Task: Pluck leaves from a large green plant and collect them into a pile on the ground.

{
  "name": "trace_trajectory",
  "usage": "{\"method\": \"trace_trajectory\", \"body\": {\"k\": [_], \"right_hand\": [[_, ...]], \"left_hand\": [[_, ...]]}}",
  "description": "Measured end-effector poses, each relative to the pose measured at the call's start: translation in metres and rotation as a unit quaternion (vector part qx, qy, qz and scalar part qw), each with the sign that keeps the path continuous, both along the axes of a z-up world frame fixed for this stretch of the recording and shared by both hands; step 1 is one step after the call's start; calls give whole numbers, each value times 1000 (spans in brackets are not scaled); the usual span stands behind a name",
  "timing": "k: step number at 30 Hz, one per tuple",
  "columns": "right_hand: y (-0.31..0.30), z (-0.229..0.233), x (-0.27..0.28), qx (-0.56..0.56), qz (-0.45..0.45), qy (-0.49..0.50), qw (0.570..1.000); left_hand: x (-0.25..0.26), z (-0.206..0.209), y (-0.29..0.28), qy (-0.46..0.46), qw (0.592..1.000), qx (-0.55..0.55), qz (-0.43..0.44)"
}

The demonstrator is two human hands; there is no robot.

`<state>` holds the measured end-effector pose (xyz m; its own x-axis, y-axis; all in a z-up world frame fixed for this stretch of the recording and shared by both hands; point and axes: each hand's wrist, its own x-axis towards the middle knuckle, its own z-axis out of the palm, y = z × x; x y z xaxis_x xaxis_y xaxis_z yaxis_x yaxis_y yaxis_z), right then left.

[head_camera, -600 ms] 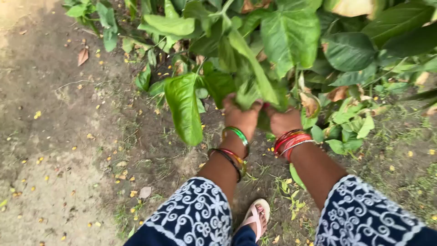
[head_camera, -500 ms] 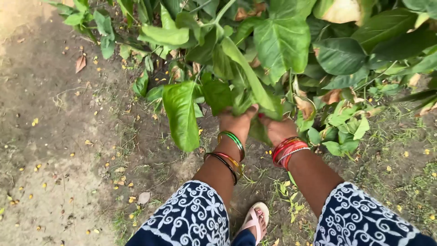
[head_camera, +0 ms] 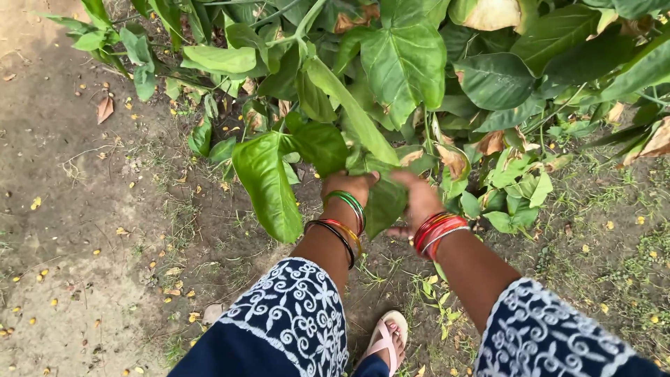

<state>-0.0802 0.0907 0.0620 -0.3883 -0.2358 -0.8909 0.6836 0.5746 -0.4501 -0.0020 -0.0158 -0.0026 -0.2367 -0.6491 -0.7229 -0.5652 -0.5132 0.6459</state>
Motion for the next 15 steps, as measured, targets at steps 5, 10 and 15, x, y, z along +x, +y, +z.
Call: {"method": "trace_trajectory", "body": {"k": [5,10,15], "right_hand": [[-4,-88,-34,-111,-30,3,993],[-26,-111,-44,17,203,240,949],[-28,-73,-26,54,151,190,969]], "left_hand": [[14,-6,6,17,998,-9,-66],[23,-11,14,32,993,-35,-106],[26,2,21,-36,989,3,-142]]}}
